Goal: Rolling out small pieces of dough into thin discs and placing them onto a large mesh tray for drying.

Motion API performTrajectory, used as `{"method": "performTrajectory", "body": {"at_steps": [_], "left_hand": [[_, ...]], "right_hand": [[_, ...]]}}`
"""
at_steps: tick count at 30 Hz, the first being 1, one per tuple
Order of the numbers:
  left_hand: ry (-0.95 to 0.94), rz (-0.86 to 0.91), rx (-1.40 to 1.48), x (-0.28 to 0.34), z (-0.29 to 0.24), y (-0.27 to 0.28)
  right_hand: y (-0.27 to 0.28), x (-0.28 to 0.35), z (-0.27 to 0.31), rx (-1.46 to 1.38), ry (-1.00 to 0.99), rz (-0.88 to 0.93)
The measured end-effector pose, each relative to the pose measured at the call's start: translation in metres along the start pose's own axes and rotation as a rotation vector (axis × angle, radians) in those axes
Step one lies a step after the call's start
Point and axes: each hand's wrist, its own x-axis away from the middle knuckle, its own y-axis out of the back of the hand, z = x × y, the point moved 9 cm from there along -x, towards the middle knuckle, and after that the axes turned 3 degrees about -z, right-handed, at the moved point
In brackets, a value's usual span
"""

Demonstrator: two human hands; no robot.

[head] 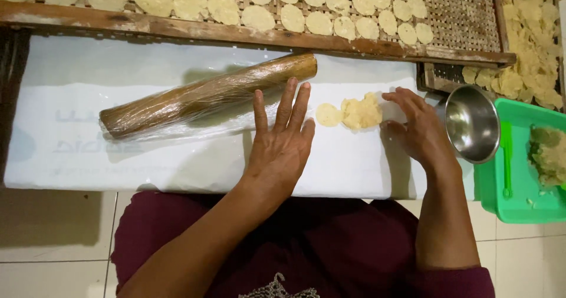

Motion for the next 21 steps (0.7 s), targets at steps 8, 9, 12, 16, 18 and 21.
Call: {"method": "performTrajectory", "body": {"at_steps": [8, 9, 12, 16, 18, 21], "left_hand": [[0.022, 0.055, 0.003, -0.006, 0.005, -0.003], [0.026, 0.029, -0.022, -0.007, 0.005, -0.001], [0.038, 0.077, -0.002, -0.007, 0.006, -0.004], [0.048, 0.025, 0.022, -0.005, 0.008, 0.001], [0.044, 0.002, -0.003, -0.004, 0.009, 0.002], [0.052, 0.027, -0.007, -0.004, 0.010, -0.001]], "right_hand": [[0.042, 0.021, 0.057, -0.070, 0.259, -0.275], [0.041, 0.023, 0.071, -0.061, 0.311, -0.255], [0.022, 0.023, 0.084, -0.041, 0.401, -0.171], [0.017, 0.025, 0.096, -0.044, 0.491, -0.161], [0.013, 0.022, 0.096, -0.010, 0.436, -0.127], [0.007, 0.019, 0.095, 0.026, 0.452, -0.127]]}}
